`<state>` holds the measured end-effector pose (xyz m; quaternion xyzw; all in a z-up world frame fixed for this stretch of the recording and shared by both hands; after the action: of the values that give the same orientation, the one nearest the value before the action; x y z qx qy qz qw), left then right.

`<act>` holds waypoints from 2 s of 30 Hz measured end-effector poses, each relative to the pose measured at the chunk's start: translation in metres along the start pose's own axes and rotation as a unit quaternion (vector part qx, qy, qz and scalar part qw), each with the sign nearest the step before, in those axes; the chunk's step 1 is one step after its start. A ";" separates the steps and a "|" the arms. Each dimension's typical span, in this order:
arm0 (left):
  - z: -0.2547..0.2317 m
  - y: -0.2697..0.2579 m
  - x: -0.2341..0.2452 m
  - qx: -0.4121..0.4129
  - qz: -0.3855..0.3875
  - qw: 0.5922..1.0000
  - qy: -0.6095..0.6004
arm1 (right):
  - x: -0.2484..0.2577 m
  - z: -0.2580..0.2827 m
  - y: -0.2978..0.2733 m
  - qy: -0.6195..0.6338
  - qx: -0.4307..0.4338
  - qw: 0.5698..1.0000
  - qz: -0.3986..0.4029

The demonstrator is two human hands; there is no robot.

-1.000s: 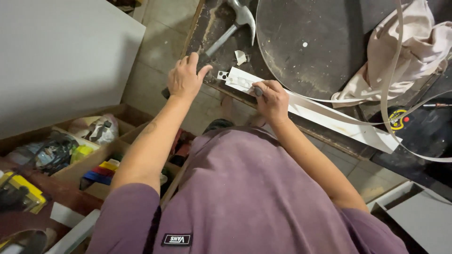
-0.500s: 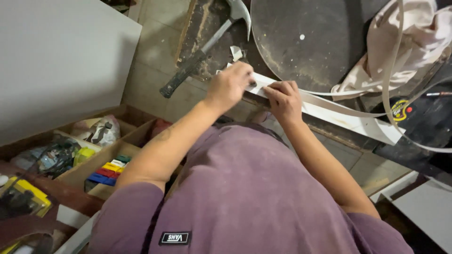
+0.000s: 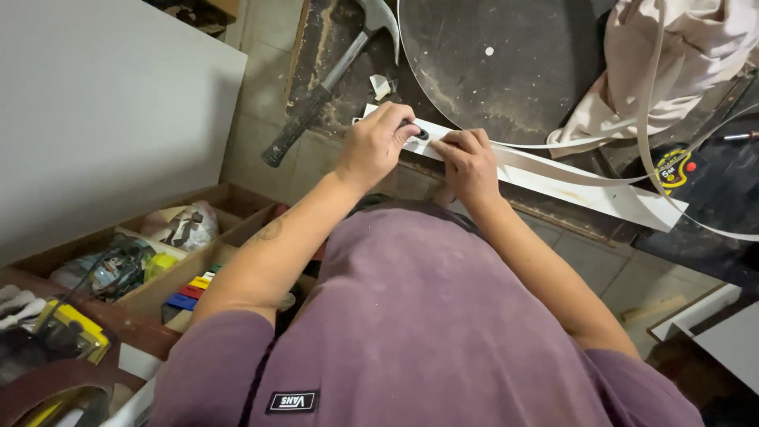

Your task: Hammering small nails into a white strip to secure it to a surface on a workbench.

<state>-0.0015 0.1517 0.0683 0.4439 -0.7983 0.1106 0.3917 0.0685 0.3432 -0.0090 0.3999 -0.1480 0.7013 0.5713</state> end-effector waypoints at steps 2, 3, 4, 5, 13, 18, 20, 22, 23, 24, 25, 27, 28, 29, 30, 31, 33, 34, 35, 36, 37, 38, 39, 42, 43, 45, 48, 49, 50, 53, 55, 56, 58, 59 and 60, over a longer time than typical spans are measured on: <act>-0.002 0.001 -0.004 -0.009 0.010 1.000 0.014 | -0.001 -0.001 -0.002 0.004 -0.003 1.000 0.000; -0.004 0.002 -0.006 -0.018 0.019 0.999 0.027 | -0.001 -0.002 -0.002 0.007 -0.004 1.000 0.000; -0.004 0.003 -0.008 -0.019 0.020 0.999 0.027 | -0.001 -0.004 -0.003 0.007 -0.004 1.000 -0.001; -0.004 0.003 -0.009 -0.025 0.027 0.998 0.044 | -0.002 -0.005 -0.003 0.005 -0.002 1.000 0.002; -0.034 0.014 -0.005 -0.108 0.057 0.981 0.153 | -0.006 -0.010 -0.005 -0.014 -0.010 1.000 0.006; -0.041 0.014 -0.012 -0.176 0.073 0.959 0.210 | -0.007 -0.003 0.007 0.081 -0.011 0.997 -0.003; -0.038 0.011 -0.017 -0.171 0.077 0.961 0.202 | -0.013 -0.002 0.010 0.075 0.007 0.997 -0.008; -0.034 0.009 -0.019 -0.163 0.080 0.964 0.194 | -0.017 -0.005 0.014 0.069 0.027 0.997 -0.011; -0.034 0.008 -0.019 -0.159 0.076 0.966 0.189 | -0.019 -0.008 0.014 0.072 0.028 0.997 -0.013; -0.032 0.006 -0.019 -0.156 0.072 0.968 0.183 | -0.021 -0.010 0.015 0.074 0.029 0.997 -0.015; -0.035 0.007 -0.010 -0.152 0.070 0.969 0.180 | -0.024 -0.011 0.014 0.073 0.030 0.997 -0.009; -0.033 0.012 0.010 -0.100 0.037 0.992 0.064 | -0.028 -0.016 0.012 0.059 0.020 0.998 -0.015; -0.010 0.005 0.014 -0.098 0.033 0.993 0.059 | -0.024 -0.011 0.016 0.056 0.020 0.998 -0.009; 0.017 -0.002 0.018 -0.052 0.017 0.998 0.026 | -0.020 -0.006 0.019 0.049 0.010 0.999 -0.007; 0.046 -0.010 0.022 -0.006 0.001 1.000 -0.007 | -0.017 -0.001 0.023 0.043 -0.001 0.999 -0.006; 0.059 -0.015 0.033 0.001 -0.004 1.000 -0.014 | -0.012 0.007 0.026 0.041 0.000 0.999 0.005; 0.097 -0.027 0.056 0.168 0.012 0.978 0.123 | -0.003 0.022 0.037 0.036 -0.015 0.999 0.013; 0.105 -0.036 0.067 0.174 0.008 0.978 0.115 | -0.005 0.023 0.039 0.032 -0.013 0.999 0.023; 0.116 -0.047 0.076 0.214 0.030 0.968 0.129 | -0.005 0.024 0.039 0.042 -0.012 0.999 0.020; 0.126 -0.059 0.085 0.253 0.053 0.955 0.142 | -0.006 0.024 0.040 0.051 -0.012 0.998 0.017; 0.137 -0.065 0.082 0.262 0.050 0.955 0.134 | -0.007 0.026 0.042 0.050 -0.010 0.998 0.029; 0.149 -0.072 0.076 0.283 0.090 0.947 0.121 | -0.007 0.027 0.043 0.049 -0.009 0.998 0.026; 0.160 -0.080 0.071 0.303 0.130 0.938 0.109 | -0.008 0.029 0.045 0.050 -0.008 0.998 0.022; 0.162 -0.078 0.066 0.237 0.118 0.956 0.129 | -0.010 0.029 0.043 0.047 -0.030 0.998 0.038; 0.164 -0.078 0.066 0.241 0.117 0.955 0.124 | -0.012 0.031 0.045 0.046 -0.029 0.998 0.044; 0.162 -0.074 0.067 0.220 0.102 0.956 0.162 | -0.011 0.034 0.048 0.047 -0.032 0.998 0.032; 0.158 -0.072 0.072 0.225 0.103 0.954 0.167 | -0.012 0.031 0.045 0.042 -0.034 0.998 0.030; 0.160 -0.072 0.071 0.225 0.104 0.954 0.167 | -0.012 0.031 0.045 0.043 -0.035 0.998 0.030; 0.161 -0.072 0.070 0.238 0.112 0.956 0.135 | -0.011 0.032 0.045 0.041 -0.034 0.998 0.034; 0.156 -0.067 0.073 0.247 0.119 0.957 0.097 | -0.011 0.032 0.044 0.041 -0.030 0.998 0.025; 0.144 -0.064 0.080 0.242 0.119 0.959 0.092 | -0.010 0.031 0.044 0.041 -0.027 0.999 0.010; 0.140 -0.064 0.084 0.283 0.104 0.953 0.032 | -0.010 0.030 0.043 0.036 -0.025 0.999 0.014; 0.126 -0.071 0.089 0.319 0.093 0.943 -0.022 | -0.010 0.025 0.038 0.035 -0.025 0.999 0.012; 0.114 -0.072 0.093 0.248 0.065 0.966 -0.020 | -0.012 0.021 0.035 0.034 -0.019 0.999 0.017; 0.100 -0.074 0.098 0.175 0.038 0.984 -0.019 | -0.014 0.017 0.032 0.033 -0.014 0.999 0.021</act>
<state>-0.0246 -0.0047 0.0594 0.4769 -0.7903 0.2551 0.2881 0.0460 0.3126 -0.0001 0.3654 -0.1472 0.7241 0.5661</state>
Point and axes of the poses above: each hand's wrist, its own y-axis towards the middle knuckle, its own x-axis out of the back of the hand, z = x × y, the point moved 4 cm from there along y, towards the middle knuckle, and after that the axes turned 15 degrees about z, right-handed, at the moved point
